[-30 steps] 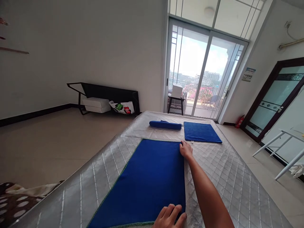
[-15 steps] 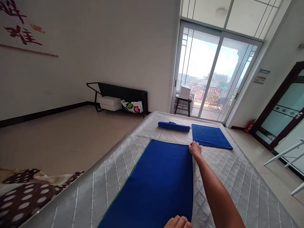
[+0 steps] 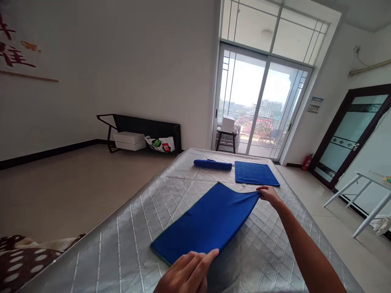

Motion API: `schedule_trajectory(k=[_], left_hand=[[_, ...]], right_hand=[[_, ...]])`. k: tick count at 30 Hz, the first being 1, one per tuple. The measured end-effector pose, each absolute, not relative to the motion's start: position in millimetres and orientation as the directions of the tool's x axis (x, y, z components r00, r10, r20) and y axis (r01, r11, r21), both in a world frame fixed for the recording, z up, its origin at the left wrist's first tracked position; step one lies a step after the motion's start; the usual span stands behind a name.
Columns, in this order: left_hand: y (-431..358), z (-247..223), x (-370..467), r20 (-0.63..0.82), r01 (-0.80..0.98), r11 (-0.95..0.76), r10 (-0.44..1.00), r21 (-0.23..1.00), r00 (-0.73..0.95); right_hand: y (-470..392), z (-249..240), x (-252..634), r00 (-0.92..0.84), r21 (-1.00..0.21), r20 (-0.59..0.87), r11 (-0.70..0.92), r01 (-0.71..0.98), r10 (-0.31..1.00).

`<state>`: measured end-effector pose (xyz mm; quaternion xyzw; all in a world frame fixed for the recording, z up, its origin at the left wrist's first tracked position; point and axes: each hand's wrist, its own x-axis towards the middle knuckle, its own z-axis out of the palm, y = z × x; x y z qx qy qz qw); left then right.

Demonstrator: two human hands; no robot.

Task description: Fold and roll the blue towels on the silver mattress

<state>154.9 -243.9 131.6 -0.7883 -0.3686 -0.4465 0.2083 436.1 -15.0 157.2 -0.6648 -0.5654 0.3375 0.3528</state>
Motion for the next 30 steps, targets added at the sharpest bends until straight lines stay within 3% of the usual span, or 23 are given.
schedule_trajectory(k=[5,8,11,15,20,26,30], left_hand=[[-255.6,168.3,119.8,0.831,0.806,-0.588,0.478,0.063,0.283],[-244.8,183.9,107.5,0.822,0.812,-0.562,0.530,0.156,0.209],[-228.5,208.4,99.4,0.722,0.787,-0.516,0.678,0.338,0.134],[-209.4,248.0,96.3,0.553,0.738,-0.398,0.832,0.544,0.041],[-198.6,281.1,104.4,0.474,0.685,-0.317,0.879,0.656,-0.048],[-204.9,315.3,128.4,0.569,0.710,-0.329,0.813,0.623,-0.123],[-199.1,332.0,140.6,0.654,0.726,-0.383,0.747,0.571,-0.120]], right_hand=[[-86.1,191.9,507.9,0.055,-0.974,-0.140,-0.148,0.169,0.989],[-121.9,216.4,535.7,0.023,-0.984,-0.138,-0.140,0.112,0.990],[-149.6,239.3,550.1,0.032,-0.994,-0.045,-0.048,0.097,0.998],[-178.4,263.1,553.5,0.073,-0.964,0.118,0.096,0.248,0.990],[-202.9,282.8,552.2,0.185,-0.860,0.306,0.187,0.475,0.934],[-229.5,311.2,559.4,0.315,-0.764,0.522,0.270,0.586,0.793],[-242.6,329.4,564.9,0.421,-0.752,0.576,0.252,0.609,0.701]])
